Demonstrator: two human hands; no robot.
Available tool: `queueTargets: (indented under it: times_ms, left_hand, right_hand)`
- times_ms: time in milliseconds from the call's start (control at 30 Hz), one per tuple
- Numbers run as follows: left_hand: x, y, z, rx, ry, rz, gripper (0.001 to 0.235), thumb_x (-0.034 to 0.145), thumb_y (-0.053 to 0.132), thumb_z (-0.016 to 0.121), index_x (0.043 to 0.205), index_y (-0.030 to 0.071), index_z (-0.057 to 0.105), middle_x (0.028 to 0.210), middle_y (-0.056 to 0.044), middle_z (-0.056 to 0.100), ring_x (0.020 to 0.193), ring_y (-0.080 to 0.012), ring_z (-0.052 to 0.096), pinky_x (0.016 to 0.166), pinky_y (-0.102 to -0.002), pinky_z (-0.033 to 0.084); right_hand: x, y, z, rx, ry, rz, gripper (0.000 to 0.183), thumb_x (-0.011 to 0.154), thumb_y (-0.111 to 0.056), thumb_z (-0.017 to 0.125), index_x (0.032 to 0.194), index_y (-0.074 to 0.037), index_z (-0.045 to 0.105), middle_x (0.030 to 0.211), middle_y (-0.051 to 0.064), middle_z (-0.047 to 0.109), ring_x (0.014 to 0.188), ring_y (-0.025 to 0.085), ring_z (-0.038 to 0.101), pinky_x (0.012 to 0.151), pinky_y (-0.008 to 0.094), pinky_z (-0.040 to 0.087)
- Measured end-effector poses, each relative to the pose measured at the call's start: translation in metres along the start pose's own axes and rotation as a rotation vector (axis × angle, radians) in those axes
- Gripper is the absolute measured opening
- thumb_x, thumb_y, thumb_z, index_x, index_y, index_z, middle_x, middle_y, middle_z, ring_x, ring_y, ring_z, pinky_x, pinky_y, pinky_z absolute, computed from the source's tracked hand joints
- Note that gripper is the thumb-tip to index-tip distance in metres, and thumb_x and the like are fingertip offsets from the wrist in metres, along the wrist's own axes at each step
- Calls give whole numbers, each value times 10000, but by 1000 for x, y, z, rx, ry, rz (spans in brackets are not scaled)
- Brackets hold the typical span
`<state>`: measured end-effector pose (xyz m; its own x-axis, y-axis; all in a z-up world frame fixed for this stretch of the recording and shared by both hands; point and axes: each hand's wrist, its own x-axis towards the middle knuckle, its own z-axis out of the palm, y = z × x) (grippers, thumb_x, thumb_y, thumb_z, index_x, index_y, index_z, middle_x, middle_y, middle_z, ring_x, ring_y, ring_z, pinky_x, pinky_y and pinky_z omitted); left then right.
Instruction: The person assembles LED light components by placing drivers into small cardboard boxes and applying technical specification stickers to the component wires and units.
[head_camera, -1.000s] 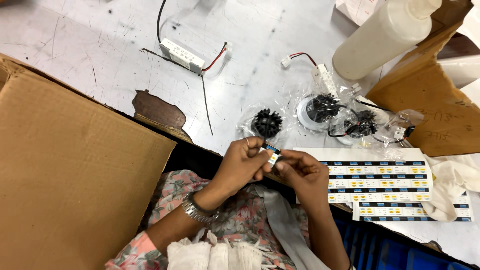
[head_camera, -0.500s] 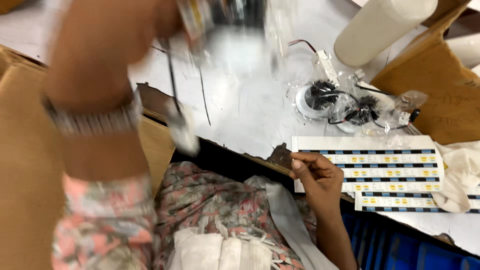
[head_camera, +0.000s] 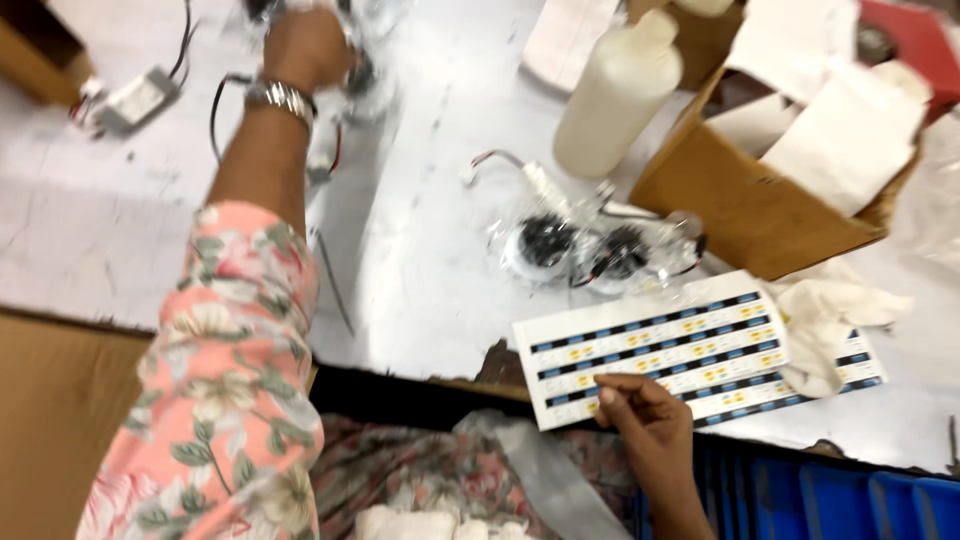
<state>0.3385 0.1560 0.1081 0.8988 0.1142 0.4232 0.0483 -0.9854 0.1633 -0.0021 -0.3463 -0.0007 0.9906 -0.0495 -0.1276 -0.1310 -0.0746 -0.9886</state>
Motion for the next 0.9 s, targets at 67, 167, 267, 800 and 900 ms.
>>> queueTargets:
  times_ms: [67, 167, 267, 800, 900]
  left_hand:
    - [-6, 8, 13, 86, -15, 21, 125, 753, 199, 798, 825, 102, 766, 779, -128, 733, 701, -306, 693, 684, -517, 499]
    - [-34, 42, 17, 156, 271, 126, 170, 714, 174, 784, 870, 107, 769, 793, -108, 745, 724, -318, 715, 704, -537, 507]
    - [-84, 114, -10, -359, 399, 260, 262, 840, 232, 775, 1030, 53, 751, 872, -126, 746, 780, -303, 723, 677, -422, 541]
    - [-276, 291, -9, -694, -614, 421, 544, 788, 223, 751, 1304, 98, 637, 1276, -153, 625, 1154, -367, 601, 951, -414, 509]
    - [-272, 288, -16, -818, -805, 292, 631, 810, 283, 752, 1391, 109, 577, 1231, -188, 655, 1028, -332, 681, 876, -406, 541]
  right_hand:
    - [3, 1, -6, -4, 20, -8, 229, 884, -46, 732, 1088, 53, 760, 765, 81, 732, 679, 122, 653, 638, 244, 525]
    - [11, -3, -15, 29, 40, -121, 217, 916, -58, 720, 1102, 48, 754, 771, 67, 711, 700, 105, 649, 662, 236, 544]
    - [18, -16, -24, -132, 234, -234, 181, 945, -14, 711, 1111, 53, 735, 855, 55, 703, 770, 100, 633, 722, 229, 517]
    - [6, -10, -35, -398, 266, -341, 257, 908, -6, 735, 1164, -7, 703, 1244, 132, 674, 1043, 160, 635, 869, 296, 525]
    - [8, -12, -29, -702, 369, -494, 349, 879, -19, 780, 1210, -8, 669, 1366, 192, 601, 1265, 303, 545, 1050, 401, 457]
